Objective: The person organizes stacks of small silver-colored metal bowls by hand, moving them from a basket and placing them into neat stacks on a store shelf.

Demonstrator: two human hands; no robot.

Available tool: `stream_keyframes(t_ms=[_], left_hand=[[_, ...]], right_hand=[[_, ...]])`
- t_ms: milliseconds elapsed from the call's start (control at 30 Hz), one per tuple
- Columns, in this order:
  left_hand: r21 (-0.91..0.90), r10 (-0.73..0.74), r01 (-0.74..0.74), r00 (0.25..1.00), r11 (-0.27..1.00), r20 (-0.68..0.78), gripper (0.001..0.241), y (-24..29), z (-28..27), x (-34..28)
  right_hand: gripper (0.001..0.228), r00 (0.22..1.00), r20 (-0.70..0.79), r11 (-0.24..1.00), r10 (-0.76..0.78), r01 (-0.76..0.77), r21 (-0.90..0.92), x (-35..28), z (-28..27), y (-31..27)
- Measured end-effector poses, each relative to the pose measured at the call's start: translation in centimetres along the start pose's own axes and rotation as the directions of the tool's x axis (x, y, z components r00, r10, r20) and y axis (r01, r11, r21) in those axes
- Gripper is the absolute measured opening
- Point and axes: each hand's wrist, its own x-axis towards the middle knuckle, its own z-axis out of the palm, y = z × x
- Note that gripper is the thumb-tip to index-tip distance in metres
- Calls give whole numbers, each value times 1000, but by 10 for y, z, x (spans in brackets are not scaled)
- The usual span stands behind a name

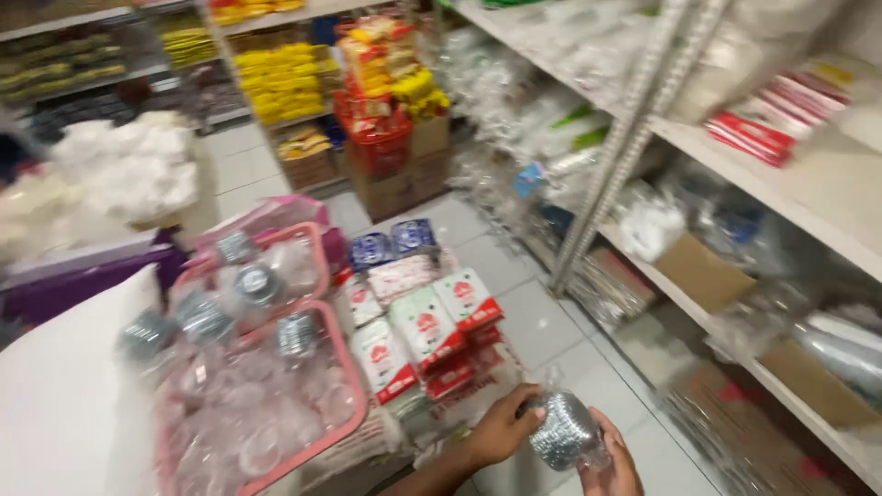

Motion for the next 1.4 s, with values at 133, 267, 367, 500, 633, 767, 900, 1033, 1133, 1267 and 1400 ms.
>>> stream_keyframes(t_ms=[133,267,367,500,633,767,900,1033,1133,1267,1400], left_hand=[[70,106,-113,990,991,97,34,-14,46,15],[32,-34,28,979,999,203,32,-28,88,38],[23,-43,37,949,999,312,33,-32,121,74],[38,-16,-7,816,999,578,51,-17,173,124],[73,-7,-75,651,994,759,77,17,210,183],[36,30,-97,602,995,798,83,31,246,227],[-8,69,-108,580,994,812,87,33,282,261],[-12,84,-134,550,991,831,90,30,323,284],[-20,97,-156,507,988,856,89,31,358,295],[48,39,-172,471,984,882,92,39,397,311],[-32,197,-320,498,947,844,90,57,438,331]], right_hand=[[68,998,-46,992,-40,45,114,-37,-36,-14],[65,974,-178,976,-144,170,138,-59,-50,-18],[74,924,-338,981,-176,192,15,-71,-48,-35],[82,817,-507,962,-274,246,-123,-86,-40,-83],[77,715,-631,953,-302,237,-187,-77,-50,-146],[74,661,-634,914,-401,335,-228,-55,-80,-185],[73,620,-612,870,-491,324,-370,-45,-104,-216],[59,537,-663,853,-522,302,-427,-44,-123,-223],[47,475,-787,919,-394,193,-344,-47,-150,-221],[44,466,-762,892,-449,284,-352,-41,-189,-241],[47,490,-712,861,-503,349,-369,-32,-210,-289]])
